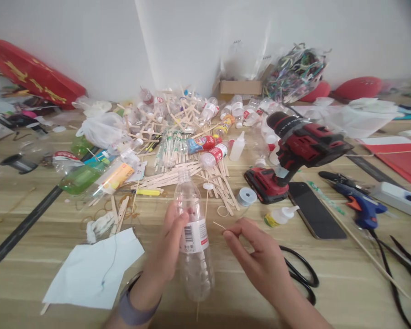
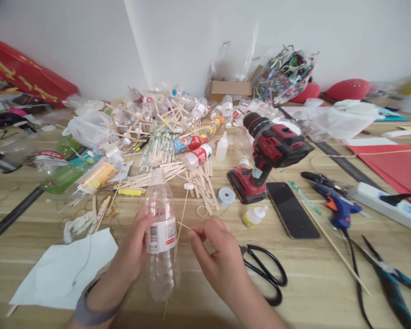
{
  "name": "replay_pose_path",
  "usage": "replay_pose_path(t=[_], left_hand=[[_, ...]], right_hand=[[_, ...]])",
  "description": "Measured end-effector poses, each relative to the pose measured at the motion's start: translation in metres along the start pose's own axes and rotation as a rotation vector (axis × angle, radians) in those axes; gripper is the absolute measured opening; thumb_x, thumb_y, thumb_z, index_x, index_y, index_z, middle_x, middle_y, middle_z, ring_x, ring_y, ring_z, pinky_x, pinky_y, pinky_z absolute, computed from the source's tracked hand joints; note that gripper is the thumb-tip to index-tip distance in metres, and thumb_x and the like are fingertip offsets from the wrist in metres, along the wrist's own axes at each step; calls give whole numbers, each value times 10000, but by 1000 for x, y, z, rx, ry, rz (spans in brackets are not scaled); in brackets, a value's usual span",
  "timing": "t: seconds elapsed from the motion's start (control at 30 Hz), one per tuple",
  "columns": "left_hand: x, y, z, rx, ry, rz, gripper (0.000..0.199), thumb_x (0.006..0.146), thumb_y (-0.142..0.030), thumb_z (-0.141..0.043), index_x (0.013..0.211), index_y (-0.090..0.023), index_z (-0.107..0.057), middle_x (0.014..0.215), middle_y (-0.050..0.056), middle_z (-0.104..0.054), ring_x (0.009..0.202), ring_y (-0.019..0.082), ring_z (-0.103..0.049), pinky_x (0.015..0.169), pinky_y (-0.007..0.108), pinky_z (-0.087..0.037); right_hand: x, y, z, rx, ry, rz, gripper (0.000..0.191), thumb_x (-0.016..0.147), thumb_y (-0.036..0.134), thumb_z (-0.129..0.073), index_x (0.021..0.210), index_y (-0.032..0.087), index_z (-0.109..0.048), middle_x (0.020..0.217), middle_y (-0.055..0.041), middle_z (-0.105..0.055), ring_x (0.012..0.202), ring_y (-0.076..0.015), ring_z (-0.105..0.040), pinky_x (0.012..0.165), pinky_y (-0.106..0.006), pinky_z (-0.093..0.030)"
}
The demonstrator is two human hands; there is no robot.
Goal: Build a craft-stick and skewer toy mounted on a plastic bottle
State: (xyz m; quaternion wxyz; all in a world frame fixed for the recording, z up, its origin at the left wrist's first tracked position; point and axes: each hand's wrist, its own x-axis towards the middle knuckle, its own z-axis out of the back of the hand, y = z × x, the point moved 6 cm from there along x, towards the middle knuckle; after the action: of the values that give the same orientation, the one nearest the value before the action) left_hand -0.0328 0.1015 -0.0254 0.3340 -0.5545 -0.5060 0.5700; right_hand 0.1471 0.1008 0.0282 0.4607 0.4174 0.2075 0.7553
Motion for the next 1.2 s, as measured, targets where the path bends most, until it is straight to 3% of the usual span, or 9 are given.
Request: replay_pose_path(t=[0.1,0.27,0.37,0.77,0.9,1.03,1.2], left_hand=[[-3,5,-1,-91,23,56,695,863,-487,-600,1464,-225,-370,1316,106,-644,1204,271,-603,989,388,-475],[-7,-2,-7,-4,92,30,608,861,-508,-607,1377,-222,-461,1293,94,-650,1151,262,-624,917,349,-502],[-8,-2,-9,32,114,58,669,804,-552,-658,1350,-208,-482,1198,94,-692,1031,266,-673,834,352,-526],[-5,4,-6,92,114,71,834,651,-598,-789,1335,-210,-510,1187,113,-689,1072,312,-655,891,402,-516],[-4,6,0,165,58,28,825,659,-600,-776,1327,-208,-493,1262,130,-608,1084,309,-632,911,402,-496],[-7,3,-3,188,91,4,797,684,-597,-758,1319,-218,-460,1266,122,-583,1055,298,-636,863,382,-518],[-14,-3,-10,162,153,16,684,742,-579,-722,1271,-231,-464,1210,83,-632,1030,286,-641,845,376,-522]], right_hand=[[0,1,-2,-5,5,-17,256,926,226,-530,671,215,-556,602,19,-574,577,-138,-556,570,-248,-423],[0,3,-4,-29,29,-18,266,913,225,-535,646,217,-537,594,21,-563,571,-138,-542,584,-262,-420],[0,6,-4,-36,39,-7,270,911,222,-537,642,218,-539,589,23,-563,566,-137,-535,591,-266,-422],[-2,10,-6,-90,32,33,275,937,223,-531,673,216,-610,572,22,-570,565,-139,-535,618,-277,-419],[-2,8,-9,-93,60,26,250,946,234,-538,745,211,-684,595,8,-608,585,-151,-560,638,-293,-448],[-6,3,-11,-30,67,-23,220,936,220,-532,874,220,-743,636,-12,-651,642,-169,-609,641,-286,-487],[-9,-9,-15,154,76,-275,357,890,258,-561,1236,196,-627,664,8,-691,667,-175,-672,607,-266,-534]])
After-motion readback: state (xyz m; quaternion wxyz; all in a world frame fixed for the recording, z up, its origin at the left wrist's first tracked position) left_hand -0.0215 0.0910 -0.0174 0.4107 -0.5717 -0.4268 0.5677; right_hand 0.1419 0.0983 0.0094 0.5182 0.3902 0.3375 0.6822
